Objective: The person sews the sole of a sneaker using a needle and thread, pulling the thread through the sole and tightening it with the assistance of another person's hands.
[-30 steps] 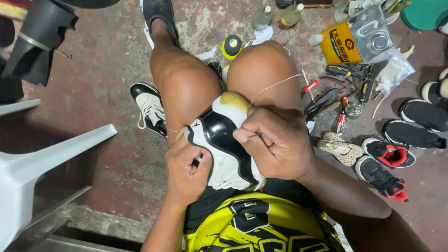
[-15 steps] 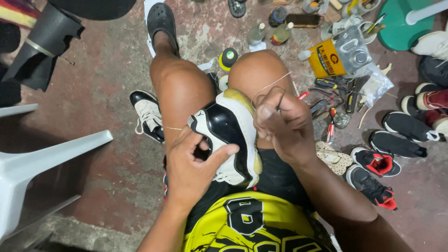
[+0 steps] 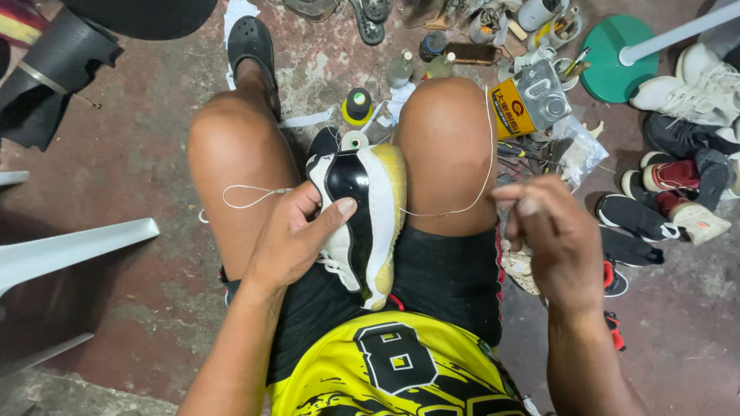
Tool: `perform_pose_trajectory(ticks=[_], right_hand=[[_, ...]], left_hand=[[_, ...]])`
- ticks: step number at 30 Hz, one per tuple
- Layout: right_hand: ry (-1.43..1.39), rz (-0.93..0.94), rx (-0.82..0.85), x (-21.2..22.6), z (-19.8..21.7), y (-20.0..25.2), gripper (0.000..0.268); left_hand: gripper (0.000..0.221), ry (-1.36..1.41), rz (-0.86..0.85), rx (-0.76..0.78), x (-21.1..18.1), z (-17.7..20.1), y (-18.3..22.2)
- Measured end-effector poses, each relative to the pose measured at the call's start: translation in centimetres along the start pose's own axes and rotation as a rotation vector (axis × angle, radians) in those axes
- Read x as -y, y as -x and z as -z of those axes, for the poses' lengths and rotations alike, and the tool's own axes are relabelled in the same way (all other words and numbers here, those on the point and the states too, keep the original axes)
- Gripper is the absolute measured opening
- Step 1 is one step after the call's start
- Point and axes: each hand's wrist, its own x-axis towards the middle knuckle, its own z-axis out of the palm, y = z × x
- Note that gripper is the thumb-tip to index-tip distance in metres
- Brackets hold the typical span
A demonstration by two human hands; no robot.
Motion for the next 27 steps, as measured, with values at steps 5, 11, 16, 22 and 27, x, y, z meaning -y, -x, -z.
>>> perform_pose_trajectory(ticks=[5, 11, 16, 22, 27], right_hand=[[0.12, 0.052, 0.135, 1.5, -2.2, 1.8, 0.034], [0.132, 0.077, 0.233, 2.2, -4.9, 1.0, 0.029], [0.116, 0.095, 0.229, 1.8, -5.4, 0.7, 0.029], [0.133, 0.085, 0.203, 2.4, -5.6, 1.0, 0.029], [0.36, 0.183, 0.225, 4.9, -5.1, 0.6, 0.038]], left_hand=[[0.026, 0.026, 0.004, 0.025, 0.4, 0.3, -0.2], [0.025, 0.0, -0.002, 0.02, 0.3, 0.0, -0.2], [0.025, -0.038, -0.01, -0.018, 0.1, -0.5, 0.0], [0.023, -0.178, -0.021, -0.07, -1.0, -1.1, 0.7], [0.021, -0.295, -0.028, -0.124, -1.8, -1.8, 1.1]])
